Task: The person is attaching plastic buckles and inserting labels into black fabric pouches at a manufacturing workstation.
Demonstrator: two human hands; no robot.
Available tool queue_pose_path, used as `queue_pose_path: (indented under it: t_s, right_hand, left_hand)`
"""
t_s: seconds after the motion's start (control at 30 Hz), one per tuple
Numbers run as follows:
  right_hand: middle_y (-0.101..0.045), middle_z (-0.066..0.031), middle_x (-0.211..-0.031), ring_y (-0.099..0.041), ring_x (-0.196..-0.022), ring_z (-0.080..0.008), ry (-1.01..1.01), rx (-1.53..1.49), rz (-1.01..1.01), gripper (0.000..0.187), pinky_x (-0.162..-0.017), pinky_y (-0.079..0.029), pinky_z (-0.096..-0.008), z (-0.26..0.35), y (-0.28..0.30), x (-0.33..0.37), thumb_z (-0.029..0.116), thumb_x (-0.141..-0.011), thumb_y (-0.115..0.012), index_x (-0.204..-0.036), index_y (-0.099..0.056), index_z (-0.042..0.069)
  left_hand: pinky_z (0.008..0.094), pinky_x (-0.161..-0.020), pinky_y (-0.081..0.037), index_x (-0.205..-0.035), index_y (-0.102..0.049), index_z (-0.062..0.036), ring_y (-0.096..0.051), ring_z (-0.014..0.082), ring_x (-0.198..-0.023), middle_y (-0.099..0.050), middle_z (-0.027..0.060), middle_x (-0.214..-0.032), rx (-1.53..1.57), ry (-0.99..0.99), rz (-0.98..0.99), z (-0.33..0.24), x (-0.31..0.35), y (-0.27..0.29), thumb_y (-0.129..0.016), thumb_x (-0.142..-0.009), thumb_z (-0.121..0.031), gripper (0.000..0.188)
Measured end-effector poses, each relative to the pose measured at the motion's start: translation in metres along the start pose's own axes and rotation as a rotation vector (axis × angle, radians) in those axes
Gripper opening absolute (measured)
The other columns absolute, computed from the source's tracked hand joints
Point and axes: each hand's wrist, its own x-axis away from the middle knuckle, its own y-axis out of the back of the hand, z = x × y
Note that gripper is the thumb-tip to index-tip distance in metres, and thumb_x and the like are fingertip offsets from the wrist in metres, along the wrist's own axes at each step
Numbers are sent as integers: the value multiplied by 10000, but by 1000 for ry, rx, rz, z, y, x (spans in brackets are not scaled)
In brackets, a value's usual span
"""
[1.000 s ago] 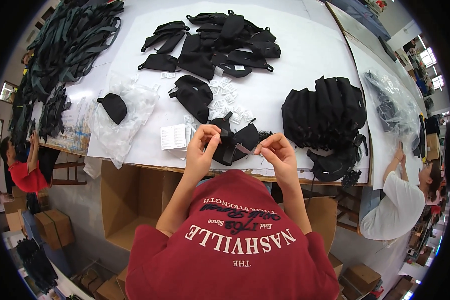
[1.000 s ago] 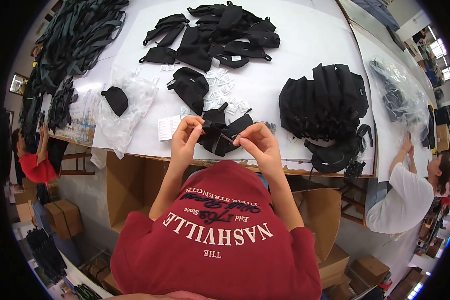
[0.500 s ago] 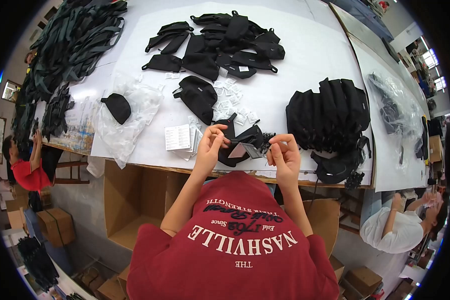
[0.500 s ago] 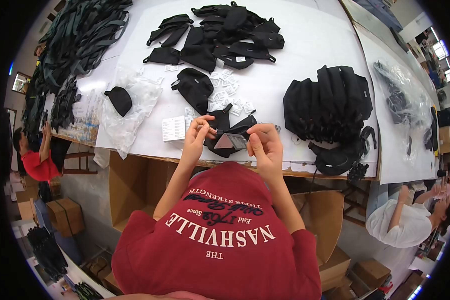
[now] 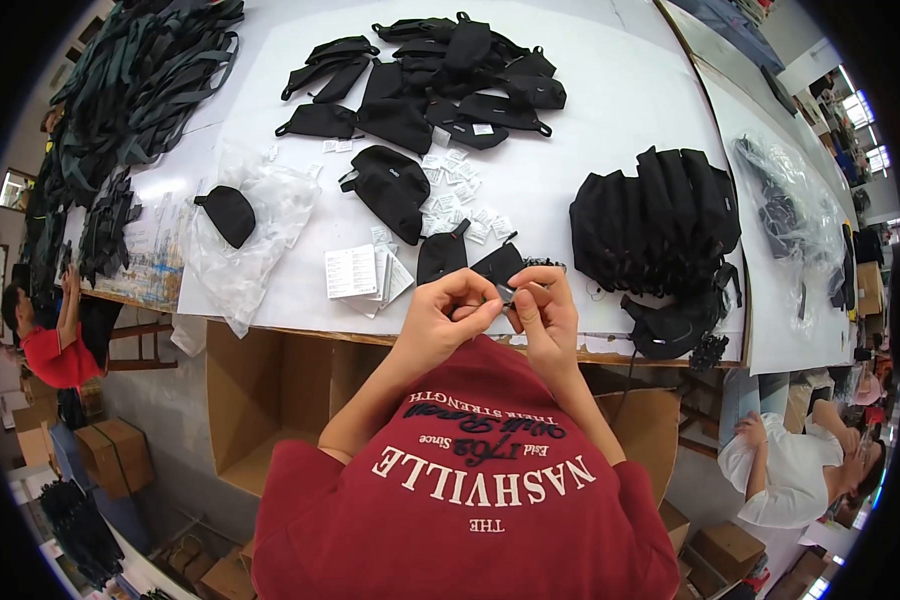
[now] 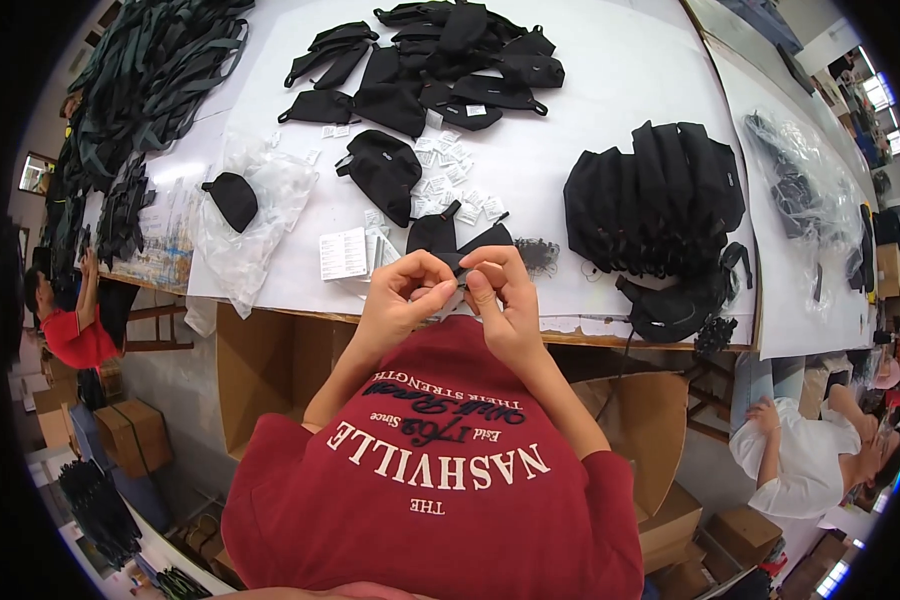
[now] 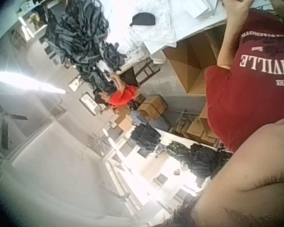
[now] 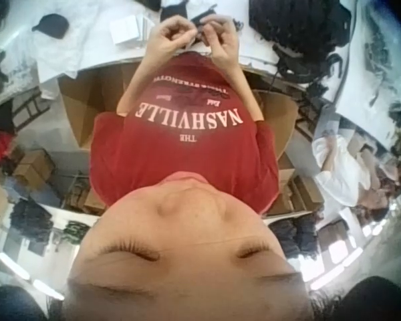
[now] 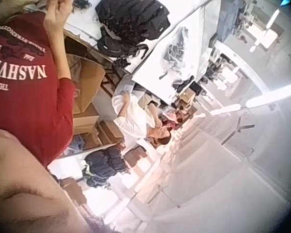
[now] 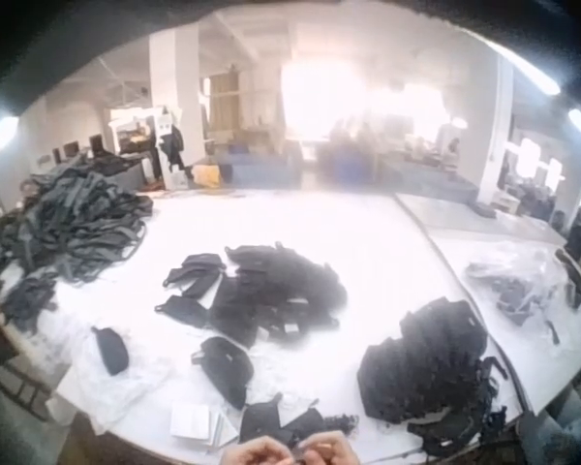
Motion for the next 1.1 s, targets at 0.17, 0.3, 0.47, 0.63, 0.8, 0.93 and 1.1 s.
queue_pose_path:
  t_s: [0.17, 0.3, 0.47, 0.63, 0.8, 0.93, 1.1]
  right_hand:
    - [-478, 20, -675, -394, -587, -28, -30, -10, 8, 115, -525, -319, -181, -1, 1, -2, 124, -963, -498, -1039, -480, 41]
    - [-545, -1, -693, -458, -618, -37, -36, 34, 34, 105, -552, -362, -179, 2, 1, -5, 102, -952, -509, -1025, -488, 29]
    - [-582, -32, -684, -511, -632, -63, 27, 288, 85, 86, -565, -395, -200, 9, 3, -9, 65, -936, -521, -998, -487, 16]
    - [-571, -25, -689, -492, -602, -66, 53, 367, 101, 75, -546, -374, -198, 6, 5, -10, 60, -938, -514, -987, -471, 24]
    - [-464, 23, -663, -341, -532, -35, -116, -179, 101, 114, -487, -238, -189, 16, 8, -14, 90, -951, -508, -1018, -423, 57]
    - [-417, 26, -639, -315, -529, -33, -150, -271, 109, 114, -481, -221, -190, 26, 24, -18, 97, -951, -512, -1012, -420, 68]
    - [-398, 16, -641, -286, -520, -38, -96, -393, 68, 109, -482, -215, -188, 28, 42, -12, 85, -949, -504, -1007, -413, 70]
  left_hand:
    - [163, -482, -229, -861, -589, -10, -291, -20, -537, -431, -87, -620, -10, 48, 22, -4, -2, 4, -626, -853, -45, 52]
    - [158, -481, -218, -851, -590, -11, -289, -28, -539, -474, -81, -640, -4, 73, 38, -5, -5, 6, -627, -840, -33, 44]
    - [180, -471, -213, -840, -604, -7, -267, -15, -522, -381, -91, -585, -159, 59, 68, -7, -9, 10, -644, -816, -60, 71]
    - [179, -518, -280, -846, -606, 0, -340, -1, -563, -435, -77, -622, -252, 89, 120, -10, -14, 11, -645, -806, -32, 65]
    - [266, -830, -427, -985, -584, -12, -537, 123, -890, -591, 55, -916, -138, -20, 285, 10, -43, 26, -476, -900, -111, 169]
    - [267, -847, -410, -996, -569, -12, -525, 123, -913, -586, 42, -966, -249, 116, 565, 26, -42, 36, -490, -877, -100, 167]
    - [281, -823, -393, -986, -575, -52, -515, 133, -885, -581, 31, -932, -193, 51, 442, 34, -36, 50, -564, -853, -161, 172]
